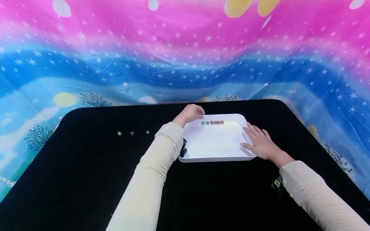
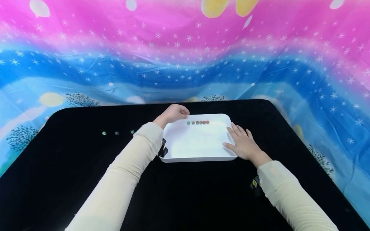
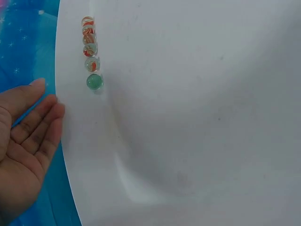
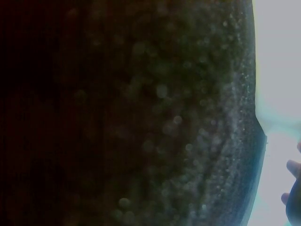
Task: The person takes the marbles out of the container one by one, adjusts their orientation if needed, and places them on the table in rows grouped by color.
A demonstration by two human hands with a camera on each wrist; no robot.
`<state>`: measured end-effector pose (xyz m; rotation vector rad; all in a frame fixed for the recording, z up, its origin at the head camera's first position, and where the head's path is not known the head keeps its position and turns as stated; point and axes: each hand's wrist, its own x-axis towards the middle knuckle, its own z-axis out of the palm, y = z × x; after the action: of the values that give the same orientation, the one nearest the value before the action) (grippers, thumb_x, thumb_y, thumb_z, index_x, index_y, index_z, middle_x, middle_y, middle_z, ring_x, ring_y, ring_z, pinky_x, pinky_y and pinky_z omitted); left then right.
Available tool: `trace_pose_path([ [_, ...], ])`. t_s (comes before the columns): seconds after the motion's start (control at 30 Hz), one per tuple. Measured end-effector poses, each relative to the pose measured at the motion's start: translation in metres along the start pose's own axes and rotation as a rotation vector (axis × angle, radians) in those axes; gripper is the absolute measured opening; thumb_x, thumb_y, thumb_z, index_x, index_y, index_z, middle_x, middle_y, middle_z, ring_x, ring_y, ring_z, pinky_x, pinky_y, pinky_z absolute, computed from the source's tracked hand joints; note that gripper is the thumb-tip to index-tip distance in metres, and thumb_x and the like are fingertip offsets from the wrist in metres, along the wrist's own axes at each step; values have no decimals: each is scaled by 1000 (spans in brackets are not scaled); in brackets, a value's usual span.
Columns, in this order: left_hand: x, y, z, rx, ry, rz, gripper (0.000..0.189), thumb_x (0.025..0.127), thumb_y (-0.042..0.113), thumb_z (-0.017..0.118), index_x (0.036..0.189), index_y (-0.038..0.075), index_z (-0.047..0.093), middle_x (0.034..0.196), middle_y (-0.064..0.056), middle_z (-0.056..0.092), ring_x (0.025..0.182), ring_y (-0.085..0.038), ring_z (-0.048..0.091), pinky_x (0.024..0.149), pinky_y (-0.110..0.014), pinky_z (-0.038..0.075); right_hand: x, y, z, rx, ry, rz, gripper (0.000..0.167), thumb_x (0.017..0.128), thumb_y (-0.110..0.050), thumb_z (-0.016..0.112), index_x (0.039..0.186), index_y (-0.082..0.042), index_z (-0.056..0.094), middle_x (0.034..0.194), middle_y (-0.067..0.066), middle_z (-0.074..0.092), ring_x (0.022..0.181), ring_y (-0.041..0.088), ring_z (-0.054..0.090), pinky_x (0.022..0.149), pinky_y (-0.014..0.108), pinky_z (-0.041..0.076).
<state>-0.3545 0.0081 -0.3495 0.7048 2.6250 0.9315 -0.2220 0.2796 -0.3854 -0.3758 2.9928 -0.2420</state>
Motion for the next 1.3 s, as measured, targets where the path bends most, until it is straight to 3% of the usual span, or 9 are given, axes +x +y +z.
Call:
trace_pose_path([
  [0.37, -1, 2, 5, 176, -97, -26, 28, 85, 10, 54, 113, 11, 58, 115, -2, 53, 106, -15, 46, 82, -26, 41, -1, -1, 1, 19, -7, -4, 77, 86, -54, 37, 138, -3, 13, 142, 17, -1, 125, 41, 5, 94, 59, 0],
  [0.73, 1, 2, 8, 314, -141, -14, 30, 85, 10, 54, 115, 12, 56, 114, -2, 53, 102, -14, 47, 82, -25, 40, 1, 0, 0, 22, 1, -7, 77, 85, -54, 36, 138, -2, 12, 142, 18, 1, 125, 41, 6, 94, 59, 2],
  [1.3, 3, -2, 15, 336, -126, -12, 25, 85, 7, 53, 109, 12, 60, 115, -1, 53, 107, -15, 45, 85, -26, 39, 0, 0, -1, 24, -1, 1, 80, 84, -58, 33, 138, -2, 12, 142, 17, 0, 125, 41, 5, 94, 58, 1],
])
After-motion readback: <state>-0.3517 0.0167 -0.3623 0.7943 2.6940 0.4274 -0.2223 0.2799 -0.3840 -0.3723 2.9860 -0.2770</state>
